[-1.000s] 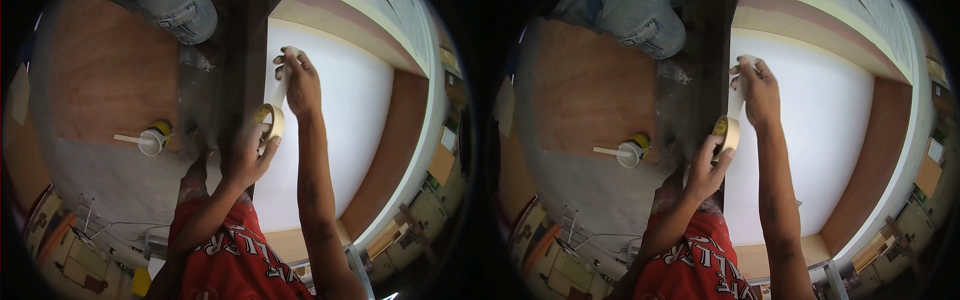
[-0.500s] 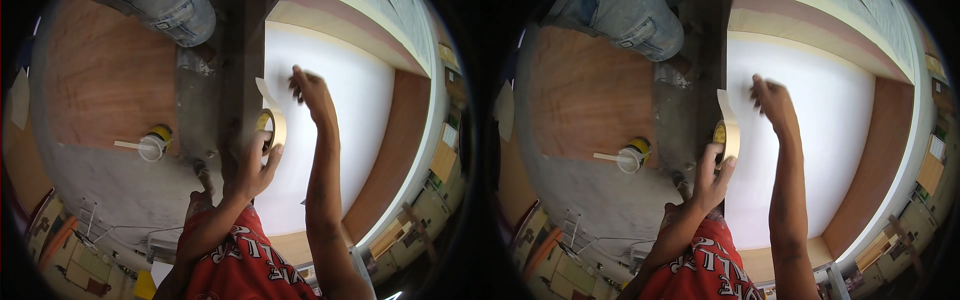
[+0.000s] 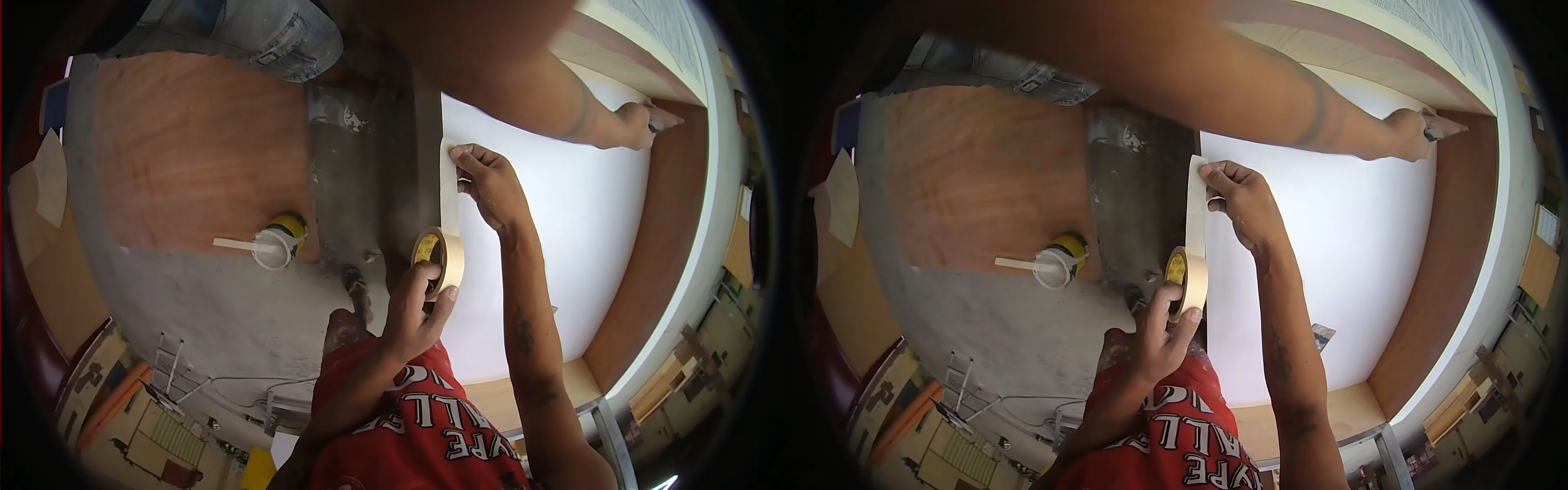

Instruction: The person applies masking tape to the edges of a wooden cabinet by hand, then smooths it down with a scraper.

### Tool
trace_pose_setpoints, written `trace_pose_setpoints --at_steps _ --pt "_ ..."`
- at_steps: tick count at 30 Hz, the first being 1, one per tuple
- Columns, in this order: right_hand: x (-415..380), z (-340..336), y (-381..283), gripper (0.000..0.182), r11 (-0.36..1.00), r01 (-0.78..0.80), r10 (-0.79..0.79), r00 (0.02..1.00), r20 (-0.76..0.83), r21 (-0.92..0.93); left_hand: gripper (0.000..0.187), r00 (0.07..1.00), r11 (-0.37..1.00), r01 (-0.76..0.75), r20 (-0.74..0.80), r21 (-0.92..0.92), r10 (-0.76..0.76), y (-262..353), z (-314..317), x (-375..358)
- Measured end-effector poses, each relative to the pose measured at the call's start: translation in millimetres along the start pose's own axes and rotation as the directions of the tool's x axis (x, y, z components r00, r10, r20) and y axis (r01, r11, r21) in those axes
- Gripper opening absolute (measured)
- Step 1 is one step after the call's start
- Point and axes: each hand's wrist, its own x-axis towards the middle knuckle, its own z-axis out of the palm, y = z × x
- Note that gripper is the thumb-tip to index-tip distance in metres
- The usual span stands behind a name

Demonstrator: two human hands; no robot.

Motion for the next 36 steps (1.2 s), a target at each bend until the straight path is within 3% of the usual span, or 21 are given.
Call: trace_pose_setpoints --at_steps 7,10,11,13,14,15,17,18,19,21,22,24,27,28,32,34,36 --pt "-3 4 -25 0.016 0.982 0.160 -0.166 0.985 -0.049 -0.102 0.024 0.998 0.997 0.063 -0.003 -0.033 -0.063 0 11 8" --pt "-5 10 -42 0.016 0.909 0.333 -0.366 0.926 -0.097 -0.250 0.024 0.993 0.987 0.118 0.020 -0.111 -0.117 -2 10 17" --pt "-4 11 -45 0.016 0.905 0.337 -0.369 0.925 -0.085 -0.259 0.024 0.994 0.986 0.112 0.008 -0.120 -0.112 -5 10 21" --pt "-2 13 -49 0.019 0.893 0.429 -0.435 0.900 -0.017 -0.135 0.023 0.997 0.997 -0.080 -0.003 0.007 0.080 -10 9 31" --pt "2 14 -47 0.020 0.883 0.451 -0.454 0.891 0.006 -0.132 0.027 0.999 0.999 -0.027 0.030 0.041 0.026 -13 4 31" --pt "3 18 -50 0.020 0.881 0.453 -0.455 0.890 0.018 -0.139 0.027 0.999 0.999 -0.030 0.019 0.034 0.029 -13 2 28" --pt "7 26 -55 0.020 0.794 0.470 -0.530 0.846 -0.060 -0.385 0.029 0.952 0.911 -0.278 -0.040 0.306 0.304 -17 2 17" --pt "18 24 -59 0.020 0.811 0.480 -0.537 0.837 -0.103 -0.333 0.031 0.975 0.919 -0.208 -0.007 0.335 0.223 -21 8 -2" --pt "37 21 -66 0.020 0.825 0.492 -0.543 0.827 -0.146 -0.279 0.028 0.997 0.969 -0.073 0.005 0.235 0.074 -31 20 -23" --pt "79 11 -60 0.021 0.818 0.512 -0.547 0.834 -0.077 -0.263 0.026 0.999 0.975 0.007 0.040 0.221 -0.017 -32 23 -48" --pt "89 11 -56 0.023 0.806 0.470 -0.523 0.851 -0.059 -0.359 0.026 0.999 0.977 0.004 0.046 0.213 -0.014 -32 20 -43" --pt "106 10 -54 0.026 0.783 0.390 -0.499 0.859 -0.115 -0.485 0.024 0.927 0.910 -0.315 -0.120 0.270 0.356 -35 19 -28" --pt "129 9 -61 0.027 0.775 0.386 -0.520 0.839 -0.158 -0.501 0.024 0.965 0.950 -0.243 -0.048 0.197 0.257 -43 18 -7" --pt "139 8 -63 0.029 0.756 0.387 -0.535 0.830 -0.158 -0.528 0.027 0.980 0.975 -0.160 -0.091 0.154 0.175 -48 25 -5" --pt "154 13 -66 0.034 0.769 0.372 -0.534 0.820 -0.205 -0.520 0.032 0.968 0.974 -0.159 -0.168 0.162 0.185 -49 37 9" --pt "160 11 -65 0.036 0.717 0.382 -0.592 0.775 -0.220 -0.583 0.035 0.991 0.996 -0.072 -0.111 0.061 0.079 -47 38 15" --pt "166 9 -64 0.037 0.693 0.374 -0.609 0.761 -0.223 -0.616 0.035 0.989 0.992 -0.096 -0.102 0.080 0.104 -47 39 18"
